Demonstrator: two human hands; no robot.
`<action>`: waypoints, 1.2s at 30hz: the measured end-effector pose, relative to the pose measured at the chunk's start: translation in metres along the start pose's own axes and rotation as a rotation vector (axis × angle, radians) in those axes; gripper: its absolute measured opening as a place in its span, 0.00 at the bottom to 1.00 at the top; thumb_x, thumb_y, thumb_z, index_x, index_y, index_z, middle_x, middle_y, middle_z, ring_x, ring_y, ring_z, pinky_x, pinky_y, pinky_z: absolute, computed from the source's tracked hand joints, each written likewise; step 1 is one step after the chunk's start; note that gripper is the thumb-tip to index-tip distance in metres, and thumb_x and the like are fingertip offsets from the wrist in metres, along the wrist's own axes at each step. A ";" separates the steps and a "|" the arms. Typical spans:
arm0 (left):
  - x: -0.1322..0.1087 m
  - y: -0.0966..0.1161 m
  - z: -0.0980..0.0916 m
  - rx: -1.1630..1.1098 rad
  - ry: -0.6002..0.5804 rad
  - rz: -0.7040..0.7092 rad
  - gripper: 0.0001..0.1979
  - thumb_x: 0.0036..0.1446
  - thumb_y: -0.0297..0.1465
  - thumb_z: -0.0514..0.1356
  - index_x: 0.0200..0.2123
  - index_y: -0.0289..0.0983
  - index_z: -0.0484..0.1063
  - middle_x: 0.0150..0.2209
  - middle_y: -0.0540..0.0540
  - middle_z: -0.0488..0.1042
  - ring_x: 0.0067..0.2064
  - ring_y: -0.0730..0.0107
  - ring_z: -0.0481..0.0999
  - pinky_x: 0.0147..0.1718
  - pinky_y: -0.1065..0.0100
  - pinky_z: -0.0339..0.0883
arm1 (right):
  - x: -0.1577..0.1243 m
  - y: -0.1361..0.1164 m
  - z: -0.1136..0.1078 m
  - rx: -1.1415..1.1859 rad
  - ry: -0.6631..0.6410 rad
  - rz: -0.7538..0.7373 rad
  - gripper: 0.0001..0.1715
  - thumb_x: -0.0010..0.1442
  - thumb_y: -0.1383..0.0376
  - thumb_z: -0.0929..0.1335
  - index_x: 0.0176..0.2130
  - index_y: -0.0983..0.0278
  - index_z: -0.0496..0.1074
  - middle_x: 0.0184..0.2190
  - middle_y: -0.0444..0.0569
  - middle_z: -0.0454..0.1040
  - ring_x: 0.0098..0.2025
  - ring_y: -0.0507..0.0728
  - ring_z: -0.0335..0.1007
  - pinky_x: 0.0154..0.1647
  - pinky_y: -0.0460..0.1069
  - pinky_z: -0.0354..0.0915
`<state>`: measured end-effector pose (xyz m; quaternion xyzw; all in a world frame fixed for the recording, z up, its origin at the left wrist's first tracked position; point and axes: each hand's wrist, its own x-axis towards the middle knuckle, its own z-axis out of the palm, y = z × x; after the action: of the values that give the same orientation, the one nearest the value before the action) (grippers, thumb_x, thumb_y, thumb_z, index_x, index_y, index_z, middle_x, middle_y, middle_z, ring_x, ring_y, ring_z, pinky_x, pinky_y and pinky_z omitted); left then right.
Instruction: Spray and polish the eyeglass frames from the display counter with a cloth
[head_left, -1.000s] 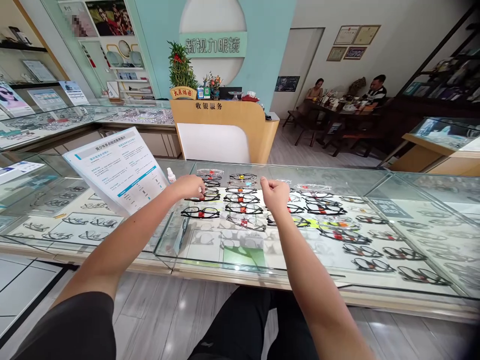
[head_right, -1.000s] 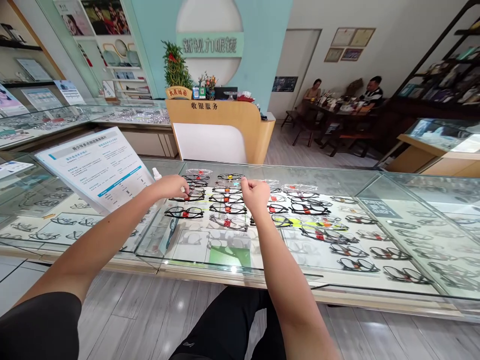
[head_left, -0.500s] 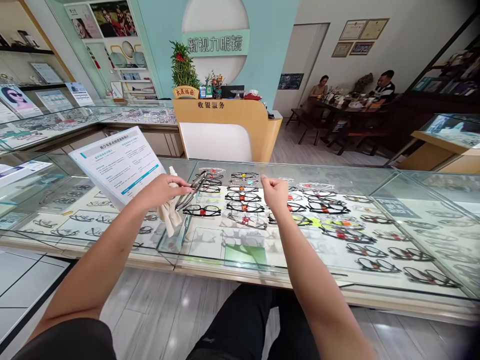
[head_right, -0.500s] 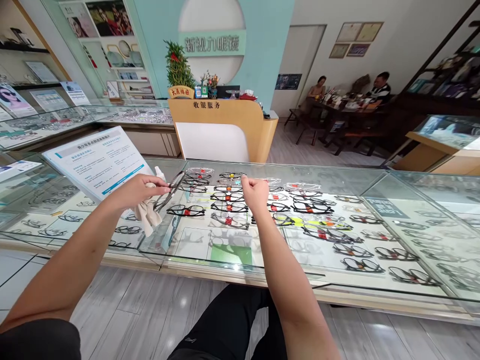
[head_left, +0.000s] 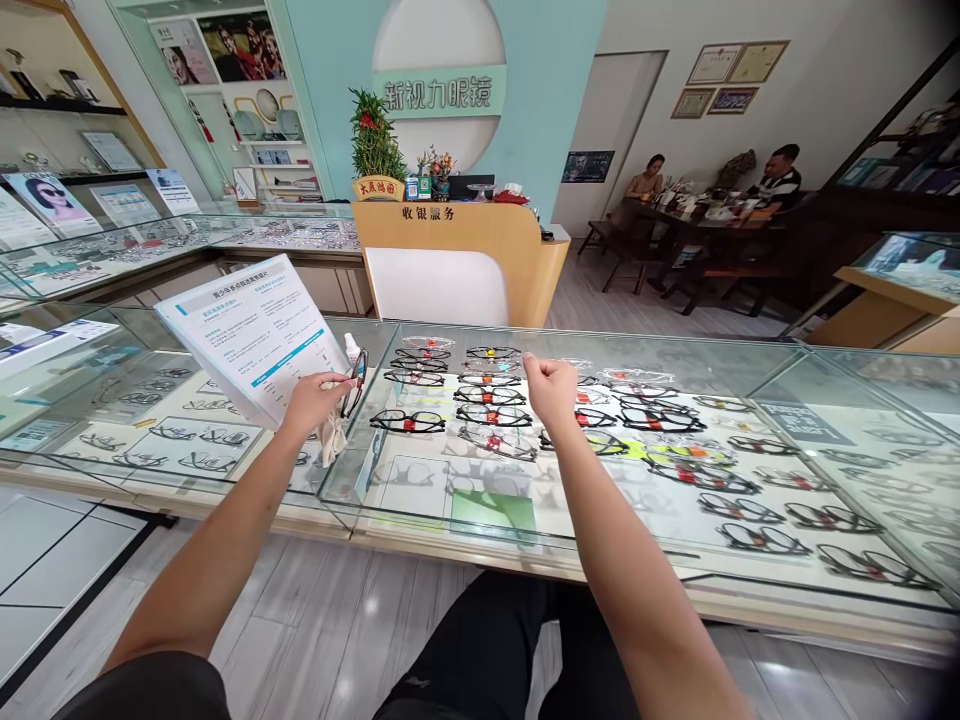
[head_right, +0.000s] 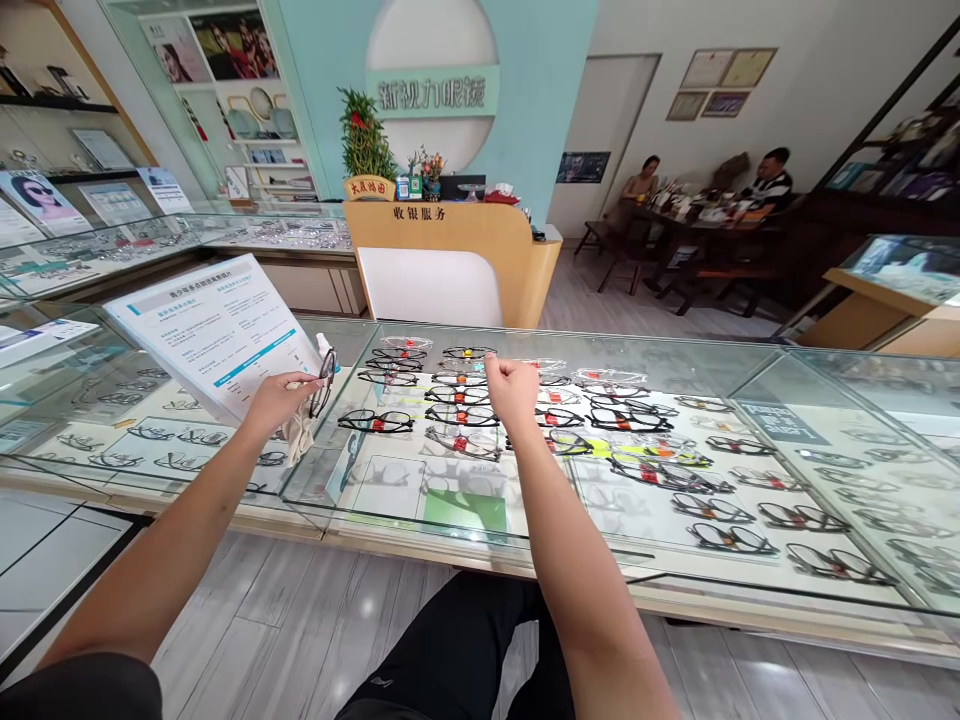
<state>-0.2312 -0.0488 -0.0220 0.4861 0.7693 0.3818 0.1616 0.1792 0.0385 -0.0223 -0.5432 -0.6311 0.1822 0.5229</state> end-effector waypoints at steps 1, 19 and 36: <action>0.001 -0.001 0.002 -0.011 0.003 0.008 0.24 0.49 0.55 0.69 0.38 0.42 0.87 0.27 0.47 0.78 0.36 0.53 0.79 0.36 0.61 0.66 | 0.000 0.000 0.000 0.001 -0.003 0.003 0.38 0.68 0.40 0.64 0.20 0.57 0.45 0.20 0.40 0.42 0.25 0.51 0.39 0.30 0.53 0.43; -0.009 0.076 0.042 -0.579 -0.097 0.193 0.27 0.48 0.53 0.77 0.42 0.39 0.86 0.47 0.41 0.88 0.55 0.49 0.84 0.61 0.55 0.74 | -0.011 -0.014 0.011 0.194 -0.151 -0.091 0.33 0.66 0.44 0.68 0.22 0.57 0.52 0.22 0.39 0.50 0.27 0.52 0.47 0.32 0.51 0.49; -0.030 0.130 0.141 -0.961 -0.385 0.347 0.26 0.44 0.51 0.82 0.37 0.39 0.85 0.44 0.43 0.86 0.47 0.58 0.85 0.52 0.56 0.80 | -0.027 -0.028 0.025 0.438 -0.325 -0.101 0.29 0.66 0.37 0.73 0.38 0.59 0.76 0.22 0.37 0.59 0.27 0.54 0.54 0.33 0.51 0.56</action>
<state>-0.0485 0.0163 -0.0216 0.5385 0.3732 0.6155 0.4380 0.1401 0.0138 -0.0217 -0.3485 -0.6786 0.3726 0.5285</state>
